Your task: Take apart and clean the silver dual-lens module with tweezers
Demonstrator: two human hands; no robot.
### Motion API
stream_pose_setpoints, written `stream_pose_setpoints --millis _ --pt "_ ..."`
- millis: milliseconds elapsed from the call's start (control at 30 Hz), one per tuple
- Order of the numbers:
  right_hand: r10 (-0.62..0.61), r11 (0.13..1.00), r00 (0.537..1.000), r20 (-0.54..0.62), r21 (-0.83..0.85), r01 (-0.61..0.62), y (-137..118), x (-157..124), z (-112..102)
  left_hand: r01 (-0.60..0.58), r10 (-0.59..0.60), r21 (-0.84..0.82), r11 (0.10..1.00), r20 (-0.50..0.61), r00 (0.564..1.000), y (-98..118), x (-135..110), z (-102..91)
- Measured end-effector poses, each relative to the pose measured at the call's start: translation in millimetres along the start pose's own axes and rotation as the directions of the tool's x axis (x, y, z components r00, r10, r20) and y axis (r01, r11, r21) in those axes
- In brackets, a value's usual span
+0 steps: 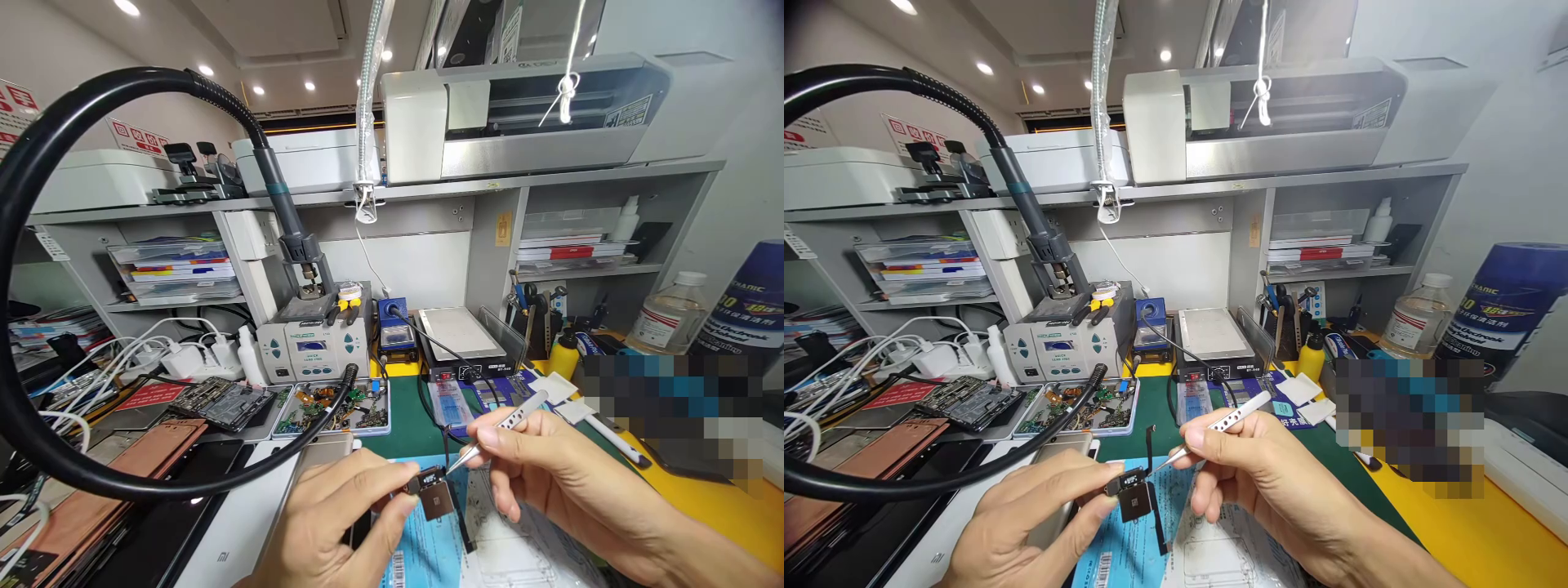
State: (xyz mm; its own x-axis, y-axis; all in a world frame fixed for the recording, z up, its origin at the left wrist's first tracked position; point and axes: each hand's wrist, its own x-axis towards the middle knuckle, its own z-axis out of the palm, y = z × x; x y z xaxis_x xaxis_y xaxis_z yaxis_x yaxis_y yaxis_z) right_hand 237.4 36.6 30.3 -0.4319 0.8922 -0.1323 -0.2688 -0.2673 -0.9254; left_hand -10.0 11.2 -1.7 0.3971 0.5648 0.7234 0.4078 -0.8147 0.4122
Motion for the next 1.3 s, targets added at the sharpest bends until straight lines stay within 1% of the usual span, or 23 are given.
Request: stream_pose_setpoints --millis 133,267,333,367,400,433,467,500,533,567,600,633,667,700,800,867,900,1033,1100,1167,1233,1300 --pt "-0.011 1.0 1.0 0.008 0.015 0.011 -1 0 0 0.001 -0.001 -0.013 1.0 -0.001 1.0 -2 2 1.3" --pt "-0.01 1.0 1.0 0.008 0.013 0.01 -1 -2 1 0.063 -0.062 -0.052 0.997 0.017 0.998 0 4 0.1" --pt "-0.005 1.0 1.0 0.009 0.02 0.005 -1 -2 2 0.124 -0.123 -0.095 0.988 0.017 0.992 3 5 -0.5" --pt "-0.004 1.0 1.0 0.007 0.024 0.004 -1 -2 2 0.171 -0.171 -0.141 0.975 0.014 0.985 5 6 -0.6" --pt "-0.007 1.0 1.0 0.004 0.029 0.007 -1 -2 2 0.246 -0.247 -0.212 0.946 0.025 0.969 7 7 -0.6" --pt "-0.01 0.999 1.0 0.001 0.035 0.01 -1 -1 2 0.341 -0.342 -0.307 0.889 0.052 0.938 9 8 -0.6" --pt "-0.017 0.999 1.0 -0.001 0.038 0.017 -2 -1 2 0.444 -0.445 -0.417 0.793 0.102 0.89 10 9 -0.6" --pt "-0.027 0.999 1.0 0.001 0.036 0.027 -2 -1 2 0.545 -0.542 -0.537 0.643 0.183 0.82 11 11 -0.8" --pt "-0.038 0.999 0.999 0.005 0.031 0.038 -3 -1 2 0.623 -0.613 -0.637 0.454 0.284 0.738 12 13 -1.2" --pt "-0.051 0.998 0.999 0.009 0.024 0.051 -3 -1 2 0.666 -0.65 -0.698 0.262 0.383 0.657 12 15 -1.9" --pt "-0.067 0.998 0.998 0.008 0.012 0.067 -3 -2 2 0.682 -0.661 -0.724 0.097 0.466 0.588 11 17 -2.7" --pt "-0.086 0.996 0.996 0.001 -0.003 0.086 -2 -3 1 0.68 -0.659 -0.733 -0.03 0.526 0.537 9 19 -3.8" --pt "-0.109 0.994 0.994 -0.016 -0.017 0.109 -2 -3 1 0.673 -0.653 -0.73 -0.121 0.569 0.5 7 21 -4.9" --pt "-0.133 0.991 0.99 -0.039 -0.035 0.131 -1 -4 0 0.668 -0.647 -0.722 -0.177 0.597 0.474 5 22 -6.0" --pt "-0.216 0.971 0.972 -0.095 -0.123 0.204 2 -8 0 0.675 -0.612 -0.673 -0.301 0.68 0.405 -2 22 -8.2" --pt "-0.251 0.951 0.963 -0.094 -0.207 0.228 3 -10 1 0.679 -0.586 -0.64 -0.361 0.721 0.368 -4 21 -8.7" --pt "-0.263 0.941 0.961 -0.089 -0.241 0.236 4 -11 1 0.675 -0.58 -0.632 -0.38 0.732 0.358 -5 20 -8.7" --pt "-0.298 0.918 0.951 -0.088 -0.299 0.26 8 -11 -1 0.663 -0.571 -0.623 -0.415 0.745 0.344 -4 18 -8.0" --pt "-0.346 0.89 0.934 -0.092 -0.346 0.296 9 -12 -3 0.659 -0.569 -0.621 -0.424 0.749 0.339 -4 18 -7.6" --pt "-0.412 0.841 0.905 -0.103 -0.425 0.334 9 -13 -2 0.654 -0.569 -0.621 -0.432 0.75 0.336 -4 19 -7.2" --pt "-0.455 0.771 0.883 -0.121 -0.549 0.322 8 -15 2 0.651 -0.565 -0.62 -0.437 0.753 0.338 -3 20 -6.7" --pt "-0.453 0.682 0.886 -0.095 -0.677 0.276 8 -17 9 0.654 -0.555 -0.613 -0.442 0.76 0.338 0 21 -5.4"
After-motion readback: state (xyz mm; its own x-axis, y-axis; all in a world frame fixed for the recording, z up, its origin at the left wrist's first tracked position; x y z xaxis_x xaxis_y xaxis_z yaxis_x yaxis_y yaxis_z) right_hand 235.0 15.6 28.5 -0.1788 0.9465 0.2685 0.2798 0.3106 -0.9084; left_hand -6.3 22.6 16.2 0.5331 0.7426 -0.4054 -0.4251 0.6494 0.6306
